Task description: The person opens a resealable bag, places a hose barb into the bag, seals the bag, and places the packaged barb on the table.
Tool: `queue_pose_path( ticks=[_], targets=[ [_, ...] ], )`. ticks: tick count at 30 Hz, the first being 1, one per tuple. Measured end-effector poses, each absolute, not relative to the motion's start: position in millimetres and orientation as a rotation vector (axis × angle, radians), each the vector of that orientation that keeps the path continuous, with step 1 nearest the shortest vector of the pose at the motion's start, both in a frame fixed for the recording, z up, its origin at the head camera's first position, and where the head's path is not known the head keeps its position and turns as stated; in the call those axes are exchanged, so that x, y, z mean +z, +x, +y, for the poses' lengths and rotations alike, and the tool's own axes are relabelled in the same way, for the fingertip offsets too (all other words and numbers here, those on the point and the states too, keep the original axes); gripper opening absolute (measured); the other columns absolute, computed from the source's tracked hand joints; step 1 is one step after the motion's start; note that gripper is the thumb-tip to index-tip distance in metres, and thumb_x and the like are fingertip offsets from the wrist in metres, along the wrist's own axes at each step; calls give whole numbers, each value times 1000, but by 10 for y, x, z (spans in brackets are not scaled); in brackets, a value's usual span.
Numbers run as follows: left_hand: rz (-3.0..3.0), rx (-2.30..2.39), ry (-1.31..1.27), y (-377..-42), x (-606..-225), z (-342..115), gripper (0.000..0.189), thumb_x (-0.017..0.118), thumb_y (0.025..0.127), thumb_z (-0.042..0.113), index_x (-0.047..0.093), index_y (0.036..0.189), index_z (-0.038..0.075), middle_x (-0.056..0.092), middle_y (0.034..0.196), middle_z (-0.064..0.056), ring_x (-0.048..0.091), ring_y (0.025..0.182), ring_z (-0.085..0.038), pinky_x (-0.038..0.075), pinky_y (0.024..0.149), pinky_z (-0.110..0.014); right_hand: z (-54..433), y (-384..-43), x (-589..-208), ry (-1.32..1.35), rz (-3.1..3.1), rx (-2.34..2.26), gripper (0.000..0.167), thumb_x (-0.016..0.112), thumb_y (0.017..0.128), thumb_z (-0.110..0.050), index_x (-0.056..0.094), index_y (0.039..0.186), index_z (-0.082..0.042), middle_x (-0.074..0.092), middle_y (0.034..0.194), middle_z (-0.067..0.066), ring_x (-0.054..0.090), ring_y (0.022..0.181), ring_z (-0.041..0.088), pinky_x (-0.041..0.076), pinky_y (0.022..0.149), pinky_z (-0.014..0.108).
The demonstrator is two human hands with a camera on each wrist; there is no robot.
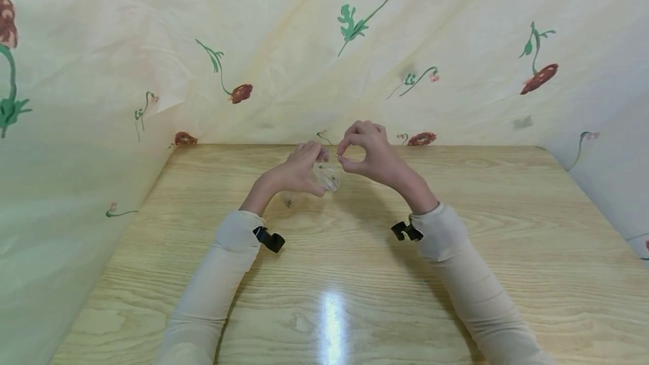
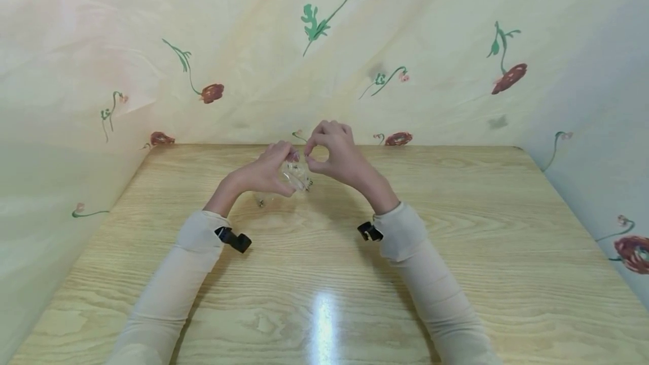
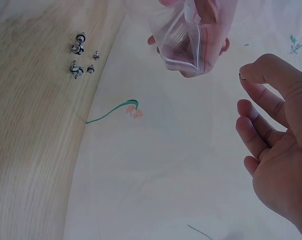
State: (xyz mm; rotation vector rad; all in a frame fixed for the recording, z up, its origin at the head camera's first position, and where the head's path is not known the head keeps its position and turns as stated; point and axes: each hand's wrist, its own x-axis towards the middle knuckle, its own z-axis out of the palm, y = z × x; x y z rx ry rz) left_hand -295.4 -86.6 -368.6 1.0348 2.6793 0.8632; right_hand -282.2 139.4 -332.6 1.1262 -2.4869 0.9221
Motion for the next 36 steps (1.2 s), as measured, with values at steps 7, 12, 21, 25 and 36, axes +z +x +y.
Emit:
queue_pose_path(
  ticks=[7, 12, 21, 25, 36],
  targets=[
    [2685, 864, 1032, -2945, -3684, -865, 63, 79, 74, 18, 44, 123, 1, 44, 118, -18, 33, 107, -26, 28, 91, -39, 1360, -2810, -3345, 1141, -2509, 898, 5, 73, 87, -6, 74, 92, -7, 59, 102, 10, 50, 100, 30, 23, 108, 59],
    [2687, 854, 1044, -2954, -3687, -846, 62, 80, 76, 18, 44, 123, 1, 43, 118, -17, 33, 107, -26, 28, 90, -38, 1366, -2802, -3354, 1147, -2515, 873, 5, 73, 87, -6, 74, 92, -6, 58, 102, 10, 48, 98, 29, 24, 106, 59],
    [2688, 861, 1023, -2944, -3683, -842, 60, 79, 75, 18, 43, 122, 5, 42, 116, -12, 33, 109, -26, 29, 89, -37, 1346, -2795, -3382, 1152, -2535, 869, 5, 74, 87, -8, 74, 92, -6, 59, 103, 10, 47, 98, 29, 25, 106, 58],
    [2690, 858, 1025, -2940, -3679, -846, 60, 79, 75, 17, 43, 121, 6, 42, 115, -11, 33, 109, -26, 29, 89, -37, 1330, -2797, -3399, 1155, -2524, 871, 5, 75, 87, -8, 75, 92, -6, 60, 103, 9, 48, 98, 29, 26, 104, 58],
    [2689, 833, 998, -2937, -3676, -862, 60, 78, 77, 20, 40, 123, 7, 37, 112, -9, 30, 108, -26, 25, 85, -38, 1292, -2807, -3438, 1172, -2498, 896, 9, 77, 86, -7, 76, 95, -6, 61, 104, 10, 50, 100, 29, 27, 103, 57]
  ],
)
